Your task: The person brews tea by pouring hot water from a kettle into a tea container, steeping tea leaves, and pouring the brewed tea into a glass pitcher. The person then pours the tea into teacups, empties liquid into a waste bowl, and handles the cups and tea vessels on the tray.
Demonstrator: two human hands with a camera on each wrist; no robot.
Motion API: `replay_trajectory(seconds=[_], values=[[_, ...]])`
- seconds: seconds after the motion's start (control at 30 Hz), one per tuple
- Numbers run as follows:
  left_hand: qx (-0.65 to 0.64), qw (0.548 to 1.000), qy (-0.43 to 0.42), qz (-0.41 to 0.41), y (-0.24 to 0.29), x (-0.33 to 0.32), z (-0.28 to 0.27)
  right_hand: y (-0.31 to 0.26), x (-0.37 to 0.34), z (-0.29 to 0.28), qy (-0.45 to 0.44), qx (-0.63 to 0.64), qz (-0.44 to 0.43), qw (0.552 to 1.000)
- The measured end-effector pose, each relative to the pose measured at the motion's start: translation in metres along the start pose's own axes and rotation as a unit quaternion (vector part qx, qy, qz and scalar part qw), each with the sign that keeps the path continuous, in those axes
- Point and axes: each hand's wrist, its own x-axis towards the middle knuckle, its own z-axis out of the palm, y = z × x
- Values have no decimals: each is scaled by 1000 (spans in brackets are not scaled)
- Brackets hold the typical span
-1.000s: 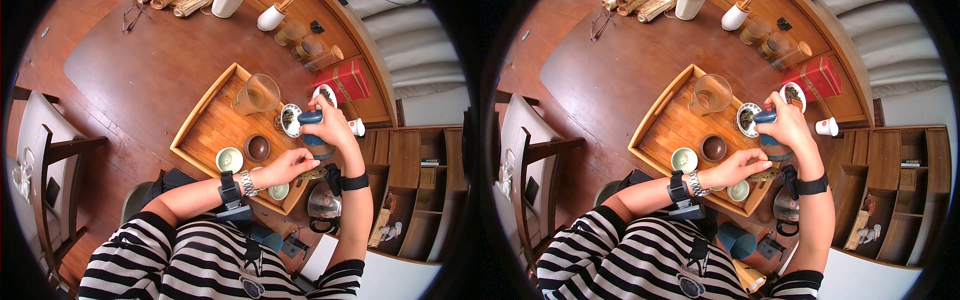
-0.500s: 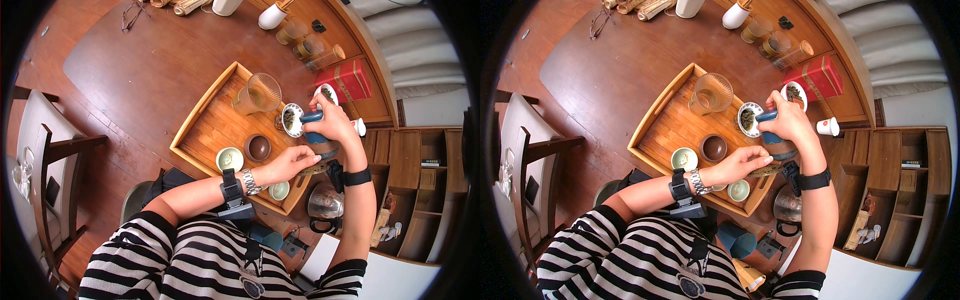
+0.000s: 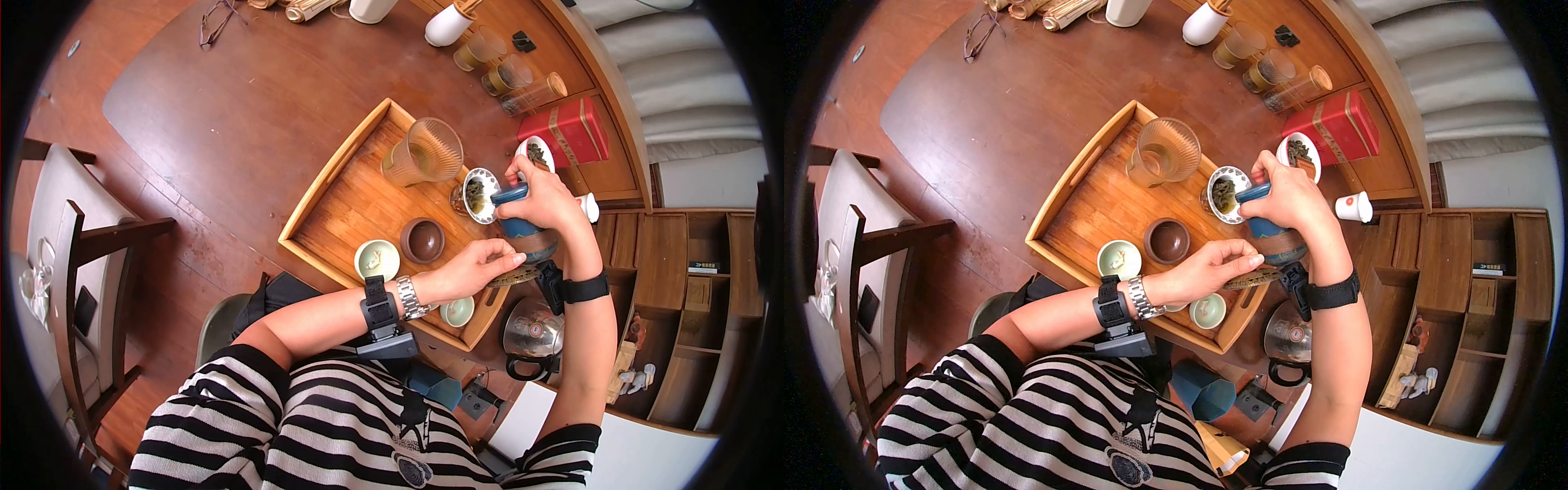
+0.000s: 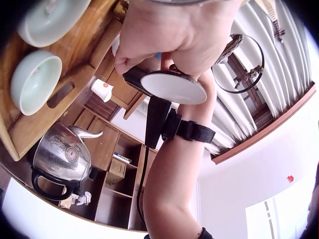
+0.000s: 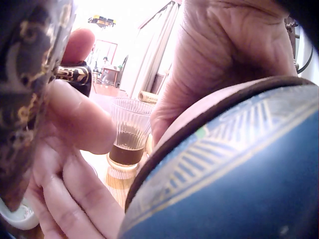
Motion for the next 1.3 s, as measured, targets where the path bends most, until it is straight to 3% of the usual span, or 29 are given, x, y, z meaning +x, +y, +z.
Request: replay_trajectory(seconds=[0.4,0.7,0.77,0.93,1.0,1.3], values=[[9,1000,2,3,-2,-1,0,-1,-5,-1,-3,9,6,1000],[18,1000,8,5,-6,-4,2,13,-35,10,91,138,-1,986],[18,1000,10,16,-11,-4,1,21,-42,20,151,228,3,962],[128,991,38,21,-18,-4,-1,44,-55,56,246,300,-57,920],[133,990,37,6,-20,-5,-2,50,-59,76,276,405,-35,871],[217,974,63,-23,-31,-1,-5,59,-69,127,392,419,-36,819]])
